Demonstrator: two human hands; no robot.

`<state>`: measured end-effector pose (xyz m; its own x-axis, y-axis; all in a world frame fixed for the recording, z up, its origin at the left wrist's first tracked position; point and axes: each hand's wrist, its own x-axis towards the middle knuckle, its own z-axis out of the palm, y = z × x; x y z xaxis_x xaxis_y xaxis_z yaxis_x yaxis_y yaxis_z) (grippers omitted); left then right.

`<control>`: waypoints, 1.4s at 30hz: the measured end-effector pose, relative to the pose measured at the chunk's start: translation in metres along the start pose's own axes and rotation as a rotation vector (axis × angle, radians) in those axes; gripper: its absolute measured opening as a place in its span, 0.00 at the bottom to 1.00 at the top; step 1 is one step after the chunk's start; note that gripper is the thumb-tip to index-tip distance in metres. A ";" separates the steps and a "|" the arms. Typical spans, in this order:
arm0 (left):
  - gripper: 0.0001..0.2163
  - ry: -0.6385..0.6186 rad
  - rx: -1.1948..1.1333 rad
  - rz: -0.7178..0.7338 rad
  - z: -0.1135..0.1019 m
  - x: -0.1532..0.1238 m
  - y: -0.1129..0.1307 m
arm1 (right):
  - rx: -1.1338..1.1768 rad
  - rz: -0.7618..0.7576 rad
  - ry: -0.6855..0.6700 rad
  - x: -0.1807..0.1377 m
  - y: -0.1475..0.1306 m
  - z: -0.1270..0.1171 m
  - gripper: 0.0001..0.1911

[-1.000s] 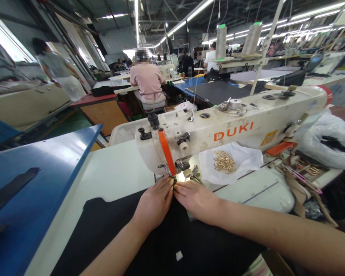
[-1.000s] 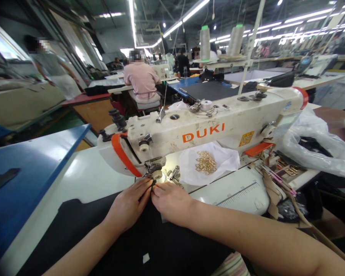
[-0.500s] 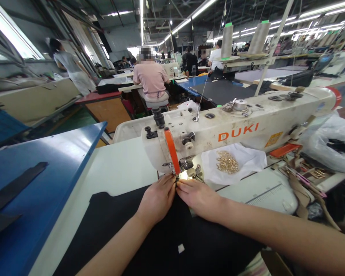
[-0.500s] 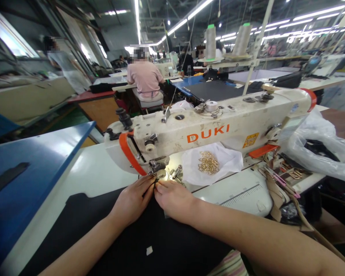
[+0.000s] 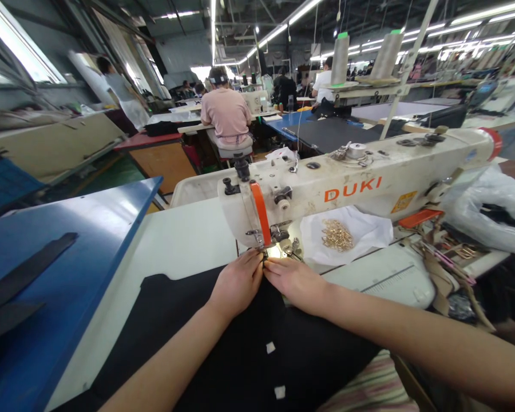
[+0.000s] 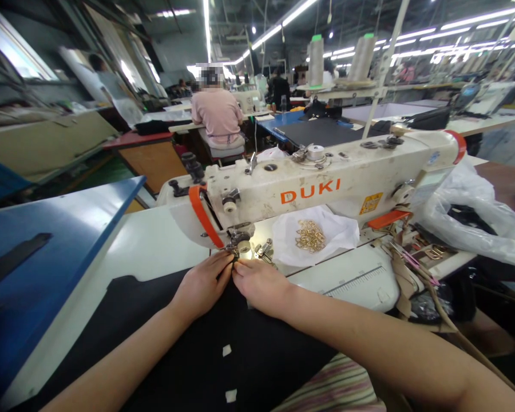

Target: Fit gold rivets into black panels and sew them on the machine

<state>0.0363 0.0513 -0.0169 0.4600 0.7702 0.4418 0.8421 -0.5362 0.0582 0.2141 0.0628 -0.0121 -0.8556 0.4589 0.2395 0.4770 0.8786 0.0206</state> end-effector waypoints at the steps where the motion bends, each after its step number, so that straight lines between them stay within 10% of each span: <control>1: 0.14 0.004 0.001 0.004 -0.002 -0.004 0.002 | -0.004 -0.006 0.004 -0.001 -0.004 -0.001 0.13; 9: 0.13 0.014 -0.053 -0.101 -0.023 -0.052 0.029 | 0.024 -0.049 0.154 -0.026 -0.049 0.007 0.16; 25: 0.11 0.051 -0.201 -0.358 -0.030 -0.039 0.037 | 0.128 -0.032 0.193 -0.027 -0.045 0.017 0.16; 34: 0.11 0.010 -0.155 -1.262 -0.144 -0.194 -0.024 | 0.278 -0.064 0.219 -0.037 -0.036 0.023 0.23; 42: 0.21 -0.080 -0.730 -1.586 -0.179 -0.197 -0.007 | 0.433 0.052 0.129 -0.040 -0.034 0.023 0.21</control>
<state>-0.1110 -0.1581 0.0562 -0.5816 0.6590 -0.4769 0.1728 0.6730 0.7192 0.2278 0.0173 -0.0446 -0.7873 0.5081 0.3493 0.3674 0.8416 -0.3960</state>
